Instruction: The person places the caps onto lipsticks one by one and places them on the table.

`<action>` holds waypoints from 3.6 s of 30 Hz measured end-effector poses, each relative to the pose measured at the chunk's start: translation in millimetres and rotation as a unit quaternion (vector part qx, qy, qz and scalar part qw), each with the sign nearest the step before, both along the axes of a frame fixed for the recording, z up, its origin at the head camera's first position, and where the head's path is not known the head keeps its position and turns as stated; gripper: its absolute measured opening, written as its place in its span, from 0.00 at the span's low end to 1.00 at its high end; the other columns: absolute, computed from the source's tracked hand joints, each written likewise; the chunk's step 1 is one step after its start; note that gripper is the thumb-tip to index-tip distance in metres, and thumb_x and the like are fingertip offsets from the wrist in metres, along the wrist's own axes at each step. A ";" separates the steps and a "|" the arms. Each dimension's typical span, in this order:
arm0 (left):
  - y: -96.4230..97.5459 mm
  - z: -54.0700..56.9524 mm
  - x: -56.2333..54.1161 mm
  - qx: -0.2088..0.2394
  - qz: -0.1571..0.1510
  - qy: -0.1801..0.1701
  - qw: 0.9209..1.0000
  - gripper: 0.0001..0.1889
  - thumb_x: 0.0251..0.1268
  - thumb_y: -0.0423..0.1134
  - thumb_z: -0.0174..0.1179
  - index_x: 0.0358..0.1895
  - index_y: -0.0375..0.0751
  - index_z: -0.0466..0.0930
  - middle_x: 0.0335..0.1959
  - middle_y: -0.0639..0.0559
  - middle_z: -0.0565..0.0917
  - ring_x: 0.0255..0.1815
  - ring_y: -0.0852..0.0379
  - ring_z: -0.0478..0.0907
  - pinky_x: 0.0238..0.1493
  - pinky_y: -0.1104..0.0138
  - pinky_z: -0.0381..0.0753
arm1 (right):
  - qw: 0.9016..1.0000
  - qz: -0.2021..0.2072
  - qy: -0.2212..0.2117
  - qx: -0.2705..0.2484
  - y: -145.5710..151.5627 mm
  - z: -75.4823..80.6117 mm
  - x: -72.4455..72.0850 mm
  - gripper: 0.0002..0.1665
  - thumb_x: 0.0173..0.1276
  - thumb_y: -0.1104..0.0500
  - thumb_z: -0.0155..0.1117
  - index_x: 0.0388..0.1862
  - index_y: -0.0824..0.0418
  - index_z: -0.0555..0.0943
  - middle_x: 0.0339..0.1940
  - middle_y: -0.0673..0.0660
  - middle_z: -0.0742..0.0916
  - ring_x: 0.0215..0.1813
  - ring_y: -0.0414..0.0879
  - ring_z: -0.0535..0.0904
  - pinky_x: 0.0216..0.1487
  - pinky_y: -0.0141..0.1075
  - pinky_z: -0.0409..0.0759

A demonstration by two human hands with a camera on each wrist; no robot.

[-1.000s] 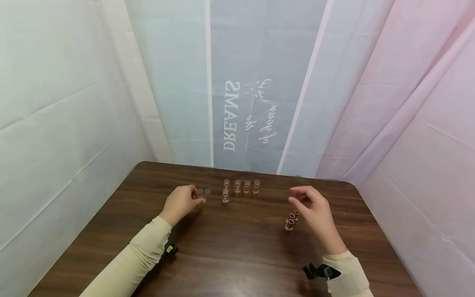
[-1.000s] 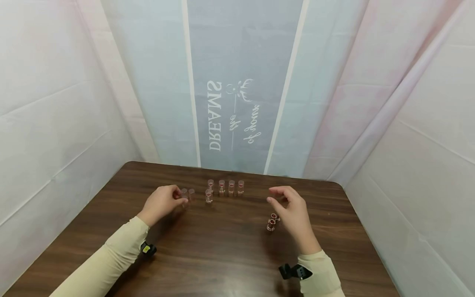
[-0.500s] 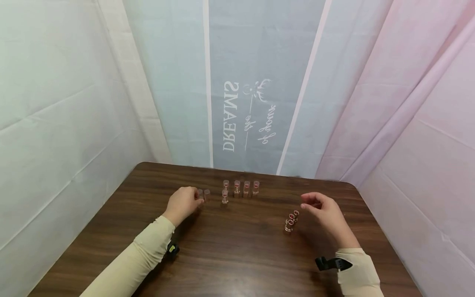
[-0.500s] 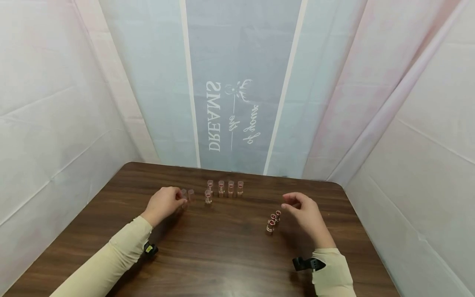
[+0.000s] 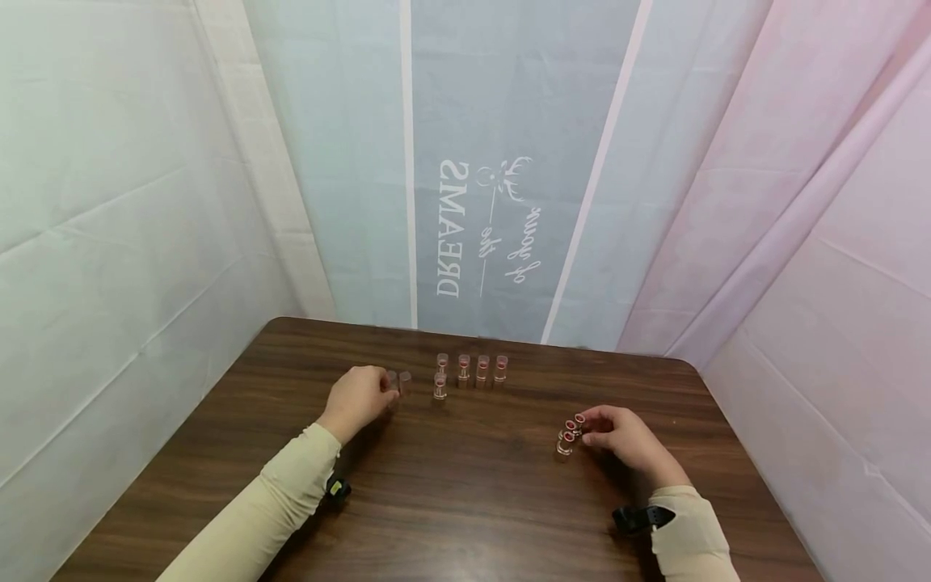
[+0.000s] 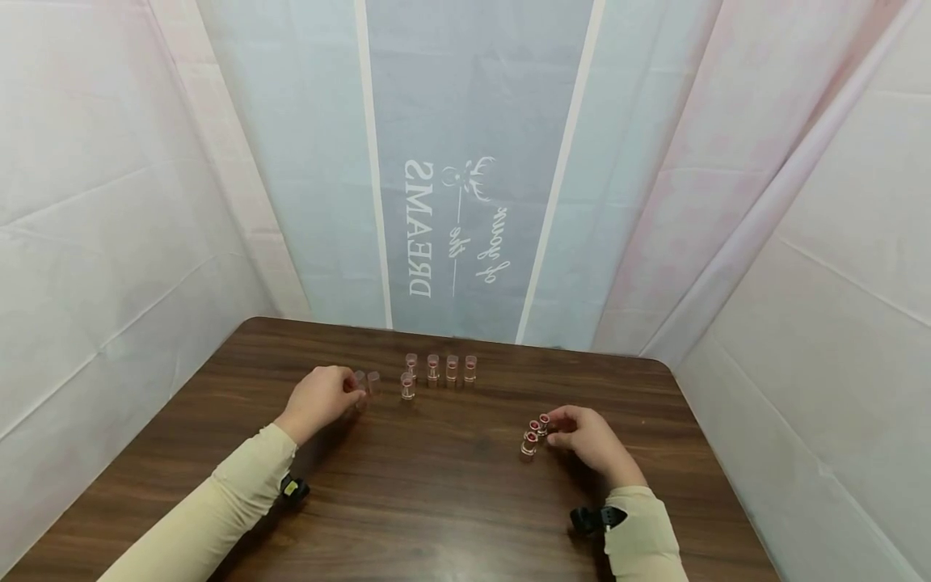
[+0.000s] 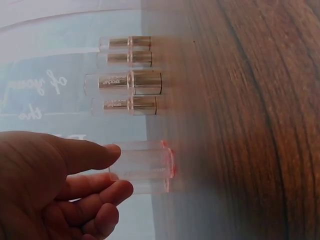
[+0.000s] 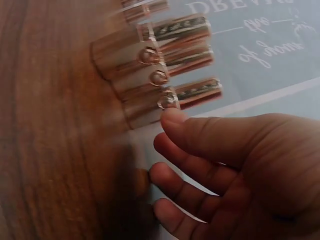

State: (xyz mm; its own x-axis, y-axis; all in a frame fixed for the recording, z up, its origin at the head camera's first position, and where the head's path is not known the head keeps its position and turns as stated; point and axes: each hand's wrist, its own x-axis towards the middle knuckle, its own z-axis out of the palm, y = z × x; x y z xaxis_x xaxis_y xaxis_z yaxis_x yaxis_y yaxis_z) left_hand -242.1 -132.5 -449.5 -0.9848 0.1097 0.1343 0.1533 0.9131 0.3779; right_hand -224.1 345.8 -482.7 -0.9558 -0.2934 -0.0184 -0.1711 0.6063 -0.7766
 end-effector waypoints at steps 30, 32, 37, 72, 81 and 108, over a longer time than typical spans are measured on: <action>-1.4 1.0 2.1 0.001 -0.016 0.003 1.000 0.09 0.63 0.46 0.73 0.35 0.47 0.85 0.31 0.54 0.85 0.27 0.58 0.77 0.29 0.61 0.78 | 0.974 -0.152 0.170 -0.014 -41.9 44.8 16.9 0.15 0.65 0.51 0.77 0.39 0.57 0.80 0.33 0.53 0.85 0.34 0.41 0.78 0.34 0.30 0.77; -2.3 0.7 1.9 0.005 -0.017 0.004 1.000 0.09 0.63 0.46 0.73 0.35 0.47 0.86 0.32 0.54 0.86 0.28 0.58 0.78 0.30 0.60 0.79 | 0.970 -0.153 0.181 -0.055 -61.9 59.4 25.2 0.13 0.66 0.55 0.76 0.41 0.59 0.81 0.34 0.54 0.86 0.34 0.39 0.79 0.35 0.29 0.78; -4.0 0.6 1.8 0.013 -0.021 0.005 1.000 0.08 0.63 0.45 0.73 0.36 0.46 0.86 0.30 0.55 0.85 0.27 0.58 0.77 0.29 0.61 0.77 | 0.966 -0.117 0.187 -0.137 -109.9 81.4 48.6 0.12 0.63 0.61 0.78 0.43 0.60 0.84 0.35 0.55 0.87 0.34 0.39 0.81 0.37 0.31 0.81; 45.2 121.3 37.5 0.118 -0.224 0.022 0.967 0.04 0.67 0.45 0.71 0.40 0.53 0.87 0.31 0.65 0.85 0.30 0.66 0.81 0.34 0.67 0.82 | 0.982 -0.035 0.173 -0.067 -174.4 37.5 68.1 0.12 0.60 0.55 0.81 0.38 0.45 0.85 0.34 0.42 0.84 0.36 0.46 0.81 0.40 0.41 0.83; 76.6 135.7 50.1 0.107 -0.296 0.022 0.949 0.01 0.68 0.43 0.70 0.37 0.53 0.88 0.28 0.63 0.86 0.25 0.65 0.79 0.29 0.69 0.80 | 0.981 -0.026 0.182 -0.066 -176.5 36.8 68.8 0.12 0.59 0.57 0.82 0.37 0.45 0.86 0.33 0.43 0.84 0.33 0.38 0.79 0.37 0.34 0.81; 98.6 114.3 57.1 0.034 -0.312 0.046 0.948 0.02 0.65 0.42 0.72 0.35 0.52 0.88 0.28 0.67 0.83 0.31 0.70 0.77 0.38 0.71 0.79 | 0.969 -0.031 0.228 -0.086 -178.2 39.2 72.6 0.14 0.58 0.60 0.81 0.38 0.47 0.86 0.33 0.43 0.84 0.34 0.36 0.79 0.35 0.33 0.81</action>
